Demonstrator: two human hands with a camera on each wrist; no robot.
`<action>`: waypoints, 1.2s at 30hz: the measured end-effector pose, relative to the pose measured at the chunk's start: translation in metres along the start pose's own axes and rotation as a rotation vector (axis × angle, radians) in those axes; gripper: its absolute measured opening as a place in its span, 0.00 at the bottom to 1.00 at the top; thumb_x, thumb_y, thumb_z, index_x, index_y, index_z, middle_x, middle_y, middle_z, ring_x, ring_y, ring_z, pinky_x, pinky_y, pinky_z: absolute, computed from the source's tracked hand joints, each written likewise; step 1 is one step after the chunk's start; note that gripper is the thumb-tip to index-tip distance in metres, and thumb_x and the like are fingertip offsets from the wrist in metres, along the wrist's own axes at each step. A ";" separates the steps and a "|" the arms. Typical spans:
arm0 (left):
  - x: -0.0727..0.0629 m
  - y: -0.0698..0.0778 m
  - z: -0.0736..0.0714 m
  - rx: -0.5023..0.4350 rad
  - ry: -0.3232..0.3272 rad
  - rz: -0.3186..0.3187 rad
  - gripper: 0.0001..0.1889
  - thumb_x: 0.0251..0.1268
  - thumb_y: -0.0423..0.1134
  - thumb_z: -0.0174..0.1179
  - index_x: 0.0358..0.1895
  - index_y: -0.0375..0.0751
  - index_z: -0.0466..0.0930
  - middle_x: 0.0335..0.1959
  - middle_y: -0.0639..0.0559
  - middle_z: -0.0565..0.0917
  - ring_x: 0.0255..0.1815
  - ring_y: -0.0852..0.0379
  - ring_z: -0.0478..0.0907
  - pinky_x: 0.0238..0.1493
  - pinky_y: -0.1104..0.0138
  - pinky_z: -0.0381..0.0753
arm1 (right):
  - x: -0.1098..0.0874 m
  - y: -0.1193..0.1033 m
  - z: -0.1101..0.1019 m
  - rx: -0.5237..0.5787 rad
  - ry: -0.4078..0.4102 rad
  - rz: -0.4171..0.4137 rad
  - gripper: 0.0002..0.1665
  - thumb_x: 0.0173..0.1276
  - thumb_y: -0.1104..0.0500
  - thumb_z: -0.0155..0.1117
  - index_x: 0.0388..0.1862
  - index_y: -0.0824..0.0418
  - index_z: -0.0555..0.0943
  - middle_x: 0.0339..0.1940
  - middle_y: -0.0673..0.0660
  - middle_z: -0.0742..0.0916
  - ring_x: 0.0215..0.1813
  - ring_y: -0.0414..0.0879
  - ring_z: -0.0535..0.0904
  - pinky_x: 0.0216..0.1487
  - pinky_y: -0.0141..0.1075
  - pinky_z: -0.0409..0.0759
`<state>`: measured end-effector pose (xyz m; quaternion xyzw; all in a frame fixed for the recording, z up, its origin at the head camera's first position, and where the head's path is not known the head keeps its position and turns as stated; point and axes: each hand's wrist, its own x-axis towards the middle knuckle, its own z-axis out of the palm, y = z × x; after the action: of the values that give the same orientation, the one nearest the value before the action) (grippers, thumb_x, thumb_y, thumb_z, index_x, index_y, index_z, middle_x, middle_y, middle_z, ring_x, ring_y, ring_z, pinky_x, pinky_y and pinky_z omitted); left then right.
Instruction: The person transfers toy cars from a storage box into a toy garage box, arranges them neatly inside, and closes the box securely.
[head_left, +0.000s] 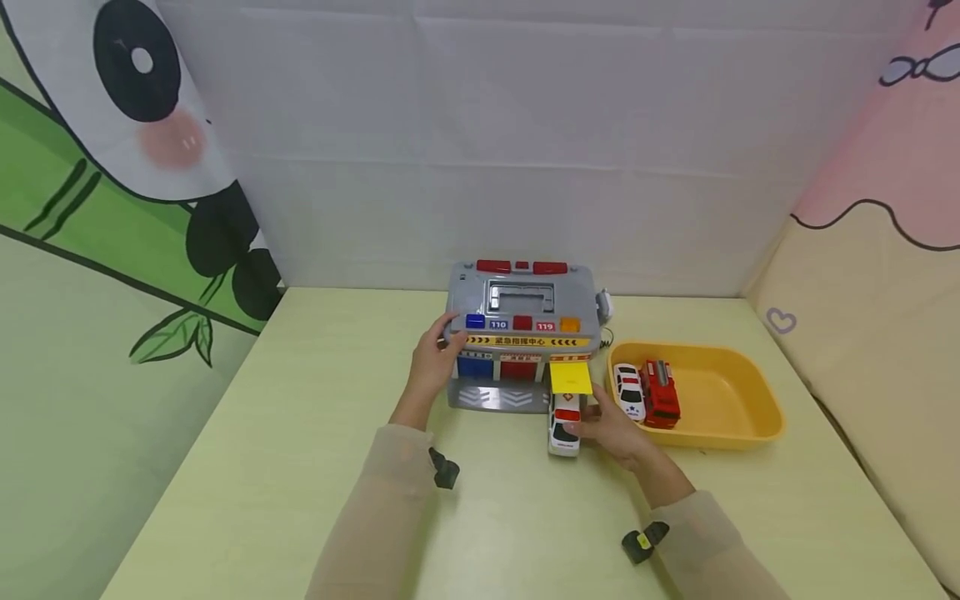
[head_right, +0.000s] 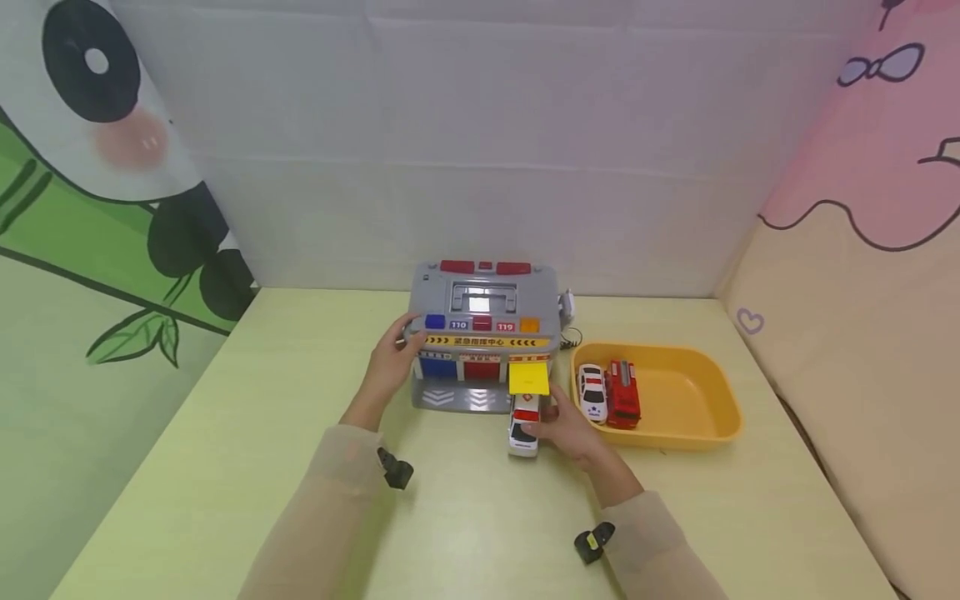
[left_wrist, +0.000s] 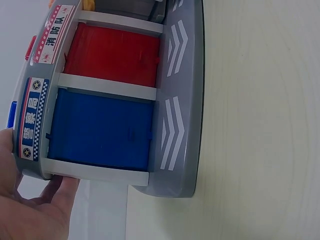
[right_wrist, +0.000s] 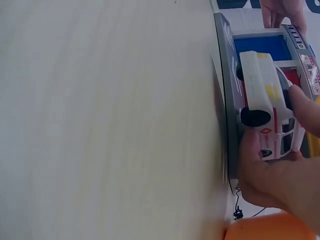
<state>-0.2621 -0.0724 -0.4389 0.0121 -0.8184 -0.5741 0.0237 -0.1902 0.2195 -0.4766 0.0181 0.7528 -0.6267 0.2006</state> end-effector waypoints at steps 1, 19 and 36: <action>0.000 0.000 0.000 0.000 0.001 -0.003 0.23 0.74 0.46 0.54 0.70 0.53 0.67 0.65 0.40 0.72 0.60 0.40 0.72 0.58 0.47 0.72 | 0.001 -0.001 0.001 0.004 0.003 -0.006 0.50 0.65 0.67 0.68 0.78 0.57 0.50 0.60 0.70 0.67 0.57 0.61 0.65 0.55 0.44 0.75; 0.001 -0.001 -0.001 0.016 0.000 -0.025 0.24 0.74 0.49 0.53 0.70 0.56 0.67 0.65 0.41 0.71 0.61 0.41 0.72 0.59 0.47 0.72 | 0.016 -0.007 0.004 -0.015 0.021 -0.050 0.47 0.67 0.70 0.63 0.77 0.64 0.47 0.69 0.73 0.63 0.64 0.64 0.62 0.67 0.55 0.62; 0.001 -0.004 0.001 0.046 0.012 -0.014 0.24 0.75 0.50 0.52 0.70 0.54 0.66 0.65 0.42 0.71 0.61 0.42 0.72 0.57 0.48 0.73 | 0.015 -0.010 0.017 0.150 0.156 -0.030 0.38 0.73 0.71 0.54 0.72 0.76 0.46 0.65 0.80 0.68 0.66 0.67 0.66 0.67 0.52 0.63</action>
<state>-0.2634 -0.0727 -0.4436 0.0216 -0.8311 -0.5552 0.0243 -0.2020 0.1975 -0.4743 0.0705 0.7173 -0.6810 0.1298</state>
